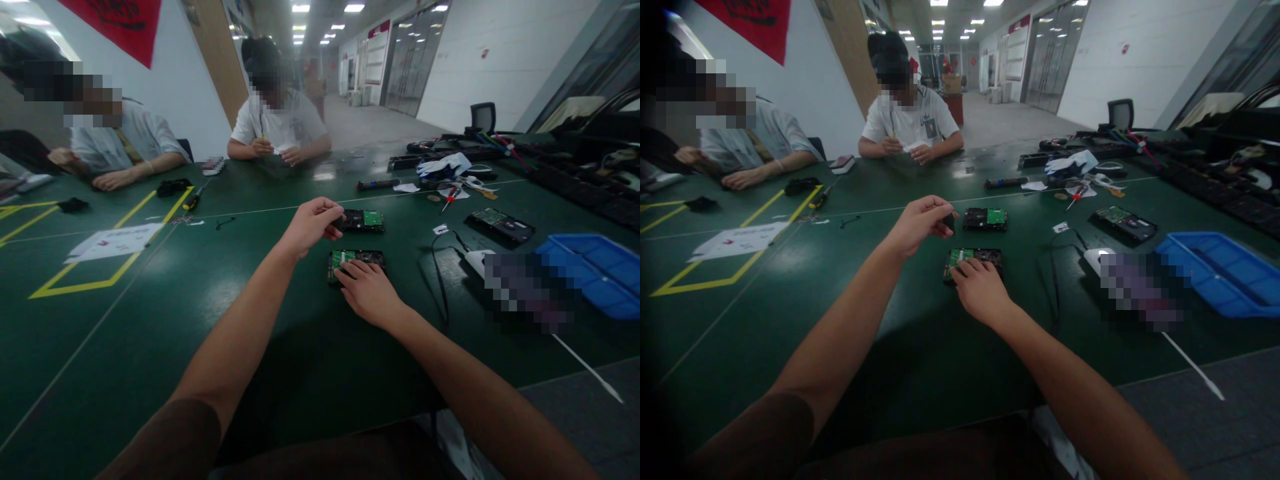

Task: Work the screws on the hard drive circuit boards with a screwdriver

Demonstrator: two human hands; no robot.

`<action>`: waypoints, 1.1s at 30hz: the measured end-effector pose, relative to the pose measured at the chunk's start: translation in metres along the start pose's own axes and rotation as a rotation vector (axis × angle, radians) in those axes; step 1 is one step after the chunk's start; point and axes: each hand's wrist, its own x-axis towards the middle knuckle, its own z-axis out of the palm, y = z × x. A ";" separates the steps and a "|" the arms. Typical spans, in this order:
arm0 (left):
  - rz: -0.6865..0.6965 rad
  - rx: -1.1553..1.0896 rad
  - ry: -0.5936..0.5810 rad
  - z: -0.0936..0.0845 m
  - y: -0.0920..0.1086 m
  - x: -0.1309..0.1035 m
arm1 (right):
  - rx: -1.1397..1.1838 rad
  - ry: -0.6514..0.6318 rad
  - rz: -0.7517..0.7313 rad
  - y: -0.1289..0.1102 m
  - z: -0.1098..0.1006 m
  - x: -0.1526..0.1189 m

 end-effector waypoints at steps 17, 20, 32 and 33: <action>0.079 0.189 0.061 -0.006 -0.004 0.007 | 0.014 0.004 0.002 0.001 0.001 0.000; 0.080 0.201 0.031 -0.006 -0.002 0.005 | 0.012 0.002 0.000 0.001 0.001 0.000; 0.047 -0.055 -0.033 0.000 -0.001 0.004 | 0.021 0.017 -0.009 0.002 0.002 0.000; 0.046 -0.091 -0.040 0.001 -0.001 0.004 | 0.023 0.016 -0.010 0.002 0.001 0.000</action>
